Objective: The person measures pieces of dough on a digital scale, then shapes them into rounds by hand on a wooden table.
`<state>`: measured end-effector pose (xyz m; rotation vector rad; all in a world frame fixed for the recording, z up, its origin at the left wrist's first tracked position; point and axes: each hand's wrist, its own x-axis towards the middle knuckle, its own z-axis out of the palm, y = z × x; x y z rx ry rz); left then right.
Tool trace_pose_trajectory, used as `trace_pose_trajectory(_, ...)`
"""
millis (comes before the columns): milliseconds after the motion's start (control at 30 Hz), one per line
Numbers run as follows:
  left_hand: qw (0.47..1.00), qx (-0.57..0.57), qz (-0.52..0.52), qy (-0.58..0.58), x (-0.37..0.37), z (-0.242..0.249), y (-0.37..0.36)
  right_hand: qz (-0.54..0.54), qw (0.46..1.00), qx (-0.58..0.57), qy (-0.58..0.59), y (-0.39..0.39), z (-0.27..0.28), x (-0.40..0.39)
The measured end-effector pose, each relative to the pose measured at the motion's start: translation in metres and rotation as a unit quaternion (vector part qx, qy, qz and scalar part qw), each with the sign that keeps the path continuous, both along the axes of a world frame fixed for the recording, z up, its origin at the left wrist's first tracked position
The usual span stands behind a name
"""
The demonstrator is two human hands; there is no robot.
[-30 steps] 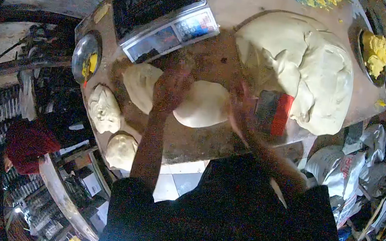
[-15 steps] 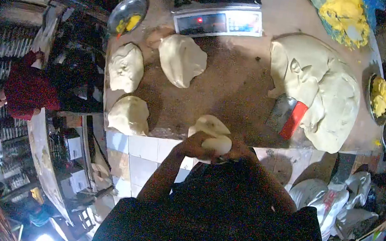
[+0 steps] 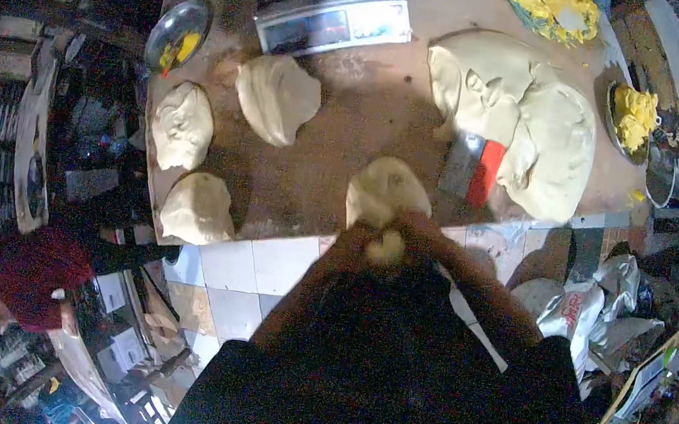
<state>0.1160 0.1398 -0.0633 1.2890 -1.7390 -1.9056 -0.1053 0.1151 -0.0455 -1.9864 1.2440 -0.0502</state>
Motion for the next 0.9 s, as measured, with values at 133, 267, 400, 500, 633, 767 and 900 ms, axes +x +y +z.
trace_pose_trajectory(133,0.990,-0.112,0.088,-0.012,0.010,0.022,-0.075,-0.020,0.987,0.056,-0.152,-0.067,-0.001,-0.018)
trace_pose_trajectory(267,0.849,-0.455,0.136,-0.230,0.007,-0.001,-0.216,-0.215,0.733,0.242,-0.599,-0.200,-0.010,-0.015)
trace_pose_trajectory(400,0.941,-0.249,0.060,-0.222,-0.016,0.020,-0.237,-0.159,0.883,0.119,-0.425,-0.253,-0.048,0.007)
trace_pose_trajectory(500,0.959,-0.181,0.079,-0.204,-0.014,0.043,-0.188,-0.015,0.958,0.064,-0.281,-0.207,-0.044,0.019)
trace_pose_trajectory(633,0.963,-0.126,0.151,-0.186,0.000,0.032,-0.125,0.153,0.970,0.060,-0.181,-0.172,-0.030,0.051)
trace_pose_trajectory(767,0.900,-0.389,0.103,-0.167,0.043,-0.015,-0.159,-0.097,0.964,0.005,-0.248,-0.186,-0.078,0.030)
trace_pose_trajectory(900,0.907,-0.380,0.030,-0.180,0.035,0.035,-0.212,-0.448,0.829,-0.028,-0.334,-0.117,-0.055,0.024)
